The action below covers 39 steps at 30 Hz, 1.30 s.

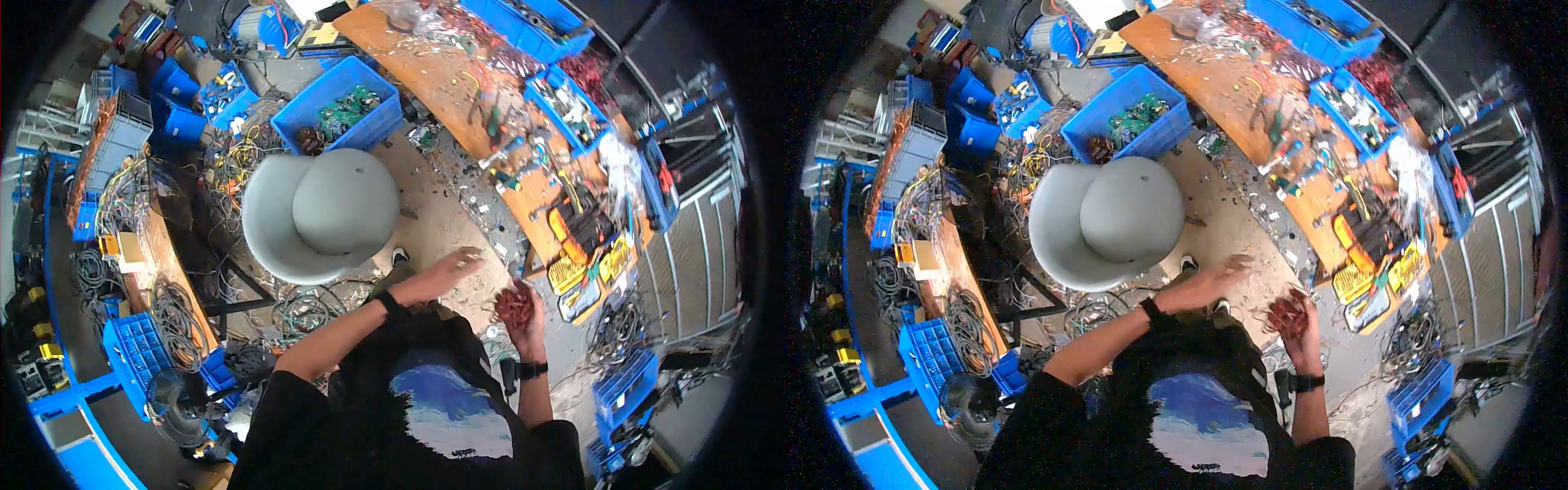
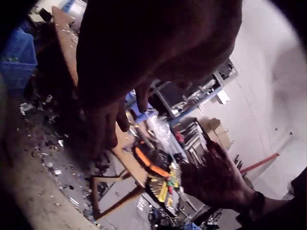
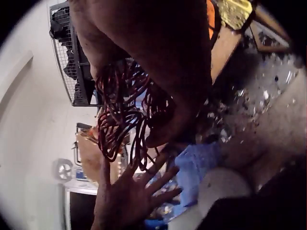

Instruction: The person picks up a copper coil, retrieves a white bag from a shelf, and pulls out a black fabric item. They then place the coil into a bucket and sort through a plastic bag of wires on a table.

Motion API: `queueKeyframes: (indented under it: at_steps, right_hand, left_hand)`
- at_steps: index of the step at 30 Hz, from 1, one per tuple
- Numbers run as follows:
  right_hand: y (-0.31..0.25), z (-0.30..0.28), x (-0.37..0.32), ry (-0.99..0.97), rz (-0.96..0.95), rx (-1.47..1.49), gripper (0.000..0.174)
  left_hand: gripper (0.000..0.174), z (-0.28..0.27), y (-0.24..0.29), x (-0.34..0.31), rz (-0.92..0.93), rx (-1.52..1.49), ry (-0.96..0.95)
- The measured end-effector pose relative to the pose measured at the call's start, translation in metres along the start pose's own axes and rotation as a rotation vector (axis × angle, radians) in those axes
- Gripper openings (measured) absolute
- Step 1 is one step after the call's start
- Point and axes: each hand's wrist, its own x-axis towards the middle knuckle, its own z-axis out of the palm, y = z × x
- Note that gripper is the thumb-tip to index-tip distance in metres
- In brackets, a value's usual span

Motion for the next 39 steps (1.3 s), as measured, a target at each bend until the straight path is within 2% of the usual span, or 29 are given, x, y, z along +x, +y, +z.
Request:
queueKeyframes:
  at_steps: [1, 3, 4, 5, 6, 7, 9, 10, 11, 12, 13, 14, 15, 16, 18, 19, 20, 22, 26, 28, 30, 31, 32, 33, 34, 35, 36, 37, 39]
  right_hand:
    - [-0.002, -0.013, 0.006, 0.087, 0.002, -0.02, 0.054]
    - [-0.012, -0.003, -0.001, 0.278, -0.027, -0.052, 0.043]
    - [-0.008, -0.022, -0.004, 0.352, -0.015, -0.046, 0.037]
    - [-0.005, -0.039, -0.007, 0.333, -0.033, -0.038, 0.033]
    - [-0.001, -0.067, -0.013, 0.279, -0.009, -0.017, 0.032]
    - [0.0, -0.05, -0.023, 0.379, -0.042, -0.009, 0.03]
    - [0.013, -0.083, -0.043, 0.505, 0.002, -0.261, 0.037]
    - [0.022, -0.09, -0.051, 0.552, -0.023, -0.315, 0.033]
    - [0.034, -0.144, -0.065, 0.636, 0.098, -0.488, 0.03]
    - [0.044, -0.146, -0.067, 0.697, 0.063, -0.531, 0.026]
    - [0.04, -0.133, -0.068, 0.822, 0.215, -0.664, 0.027]
    - [0.055, -0.171, -0.079, 0.78, 0.199, -0.721, 0.027]
    - [0.075, -0.245, -0.098, 0.778, 0.313, -0.813, 0.031]
    - [0.078, -0.247, -0.1, 0.712, 0.186, -0.856, 0.035]
    - [0.062, -0.246, -0.114, 0.435, 0.22, -1.327, 0.04]
    - [0.07, -0.304, -0.13, 0.454, 0.224, -1.327, 0.04]
    - [0.076, -0.354, -0.14, 0.314, 0.405, -1.237, 0.06]
    - [0.055, -0.325, -0.114, 0.387, 0.456, -1.201, 0.057]
    - [0.023, -0.256, -0.044, 0.593, 0.558, -1.028, 0.047]
    - [0.019, -0.218, -0.022, 0.68, 0.601, -0.906, 0.043]
    - [0.011, -0.149, 0.003, 0.754, 0.647, -0.777, 0.039]
    - [-0.012, -0.132, 0.002, 0.52, 0.484, -0.501, 0.039]
    - [-0.006, -0.122, 0.005, 0.522, 0.456, -0.481, 0.039]
    - [0.003, -0.114, 0.011, 0.636, 0.412, -0.654, 0.04]
    - [0.012, -0.107, 0.015, 0.752, 0.368, -0.822, 0.041]
    - [0.013, -0.113, 0.017, 0.788, 0.505, -0.997, 0.046]
    - [0.013, -0.107, 0.019, 0.789, 0.483, -0.974, 0.046]
    - [0.012, -0.104, 0.02, 0.829, 0.423, -0.903, 0.046]
    - [0.014, -0.095, 0.021, 0.814, 0.225, -0.663, 0.043]
  left_hand:
    - [0.065, -0.041, 0.015, -0.002, -0.125, 0.091, -0.034]
    - [0.054, -0.104, -0.059, 0.017, -0.096, 0.144, 0.273]
    - [0.049, -0.14, -0.081, 0.027, -0.156, 0.176, 0.359]
    - [0.045, -0.177, -0.105, 0.038, -0.218, 0.21, 0.444]
    - [0.044, -0.212, -0.162, 0.052, -0.239, 0.154, 0.578]
    - [0.044, -0.241, -0.207, 0.066, -0.261, 0.098, 0.71]
    - [0.043, -0.28, -0.174, 0.067, -0.466, 0.147, 0.724]
    - [0.043, -0.302, -0.2, 0.077, -0.471, 0.14, 0.725]
    - [0.045, -0.321, -0.245, 0.089, -0.479, 0.3, 0.747]
    - [0.047, -0.334, -0.276, 0.098, -0.485, 0.46, 0.766]
    - [0.047, -0.348, -0.287, 0.111, -0.488, 0.454, 0.765]
    - [0.049, -0.357, -0.3, 0.123, -0.513, 0.495, 0.773]
    - [0.051, -0.361, -0.313, 0.132, -0.543, 0.532, 0.779]
    - [0.051, -0.366, -0.324, 0.144, -0.55, 0.52, 0.774]
    - [0.054, -0.388, -0.337, 0.181, -0.512, 0.502, 0.887]
    - [0.052, -0.4, -0.341, 0.193, -0.417, 0.52, 0.844]
    - [0.053, -0.41, -0.356, 0.209, -0.477, 0.524, 0.859]
    - [0.053, -0.425, -0.396, 0.226, -0.569, 0.566, 0.894]
    - [0.045, -0.426, -0.374, 0.232, -0.586, 0.612, 0.907]
    - [0.04, -0.42, -0.377, 0.235, -0.679, 0.679, 0.922]
    - [0.036, -0.391, -0.365, 0.23, -0.566, 0.807, 0.808]
    - [0.035, -0.367, -0.362, 0.232, -0.551, 0.765, 0.742]
    - [0.033, -0.339, -0.38, 0.23, -0.373, 0.829, 0.63]
    - [0.033, -0.303, -0.36, 0.233, -0.304, 0.813, 0.476]
    - [0.034, -0.271, -0.382, 0.234, -0.268, 0.72, 0.238]
    - [0.04, -0.233, -0.397, 0.233, -0.225, 0.601, 0.042]
    - [0.048, -0.197, -0.328, 0.231, -0.045, 0.696, -0.001]
    - [0.055, -0.184, -0.249, 0.233, -0.262, 0.349, -0.118]
    - [0.047, -0.161, -0.203, 0.225, -0.158, 0.475, -0.189]
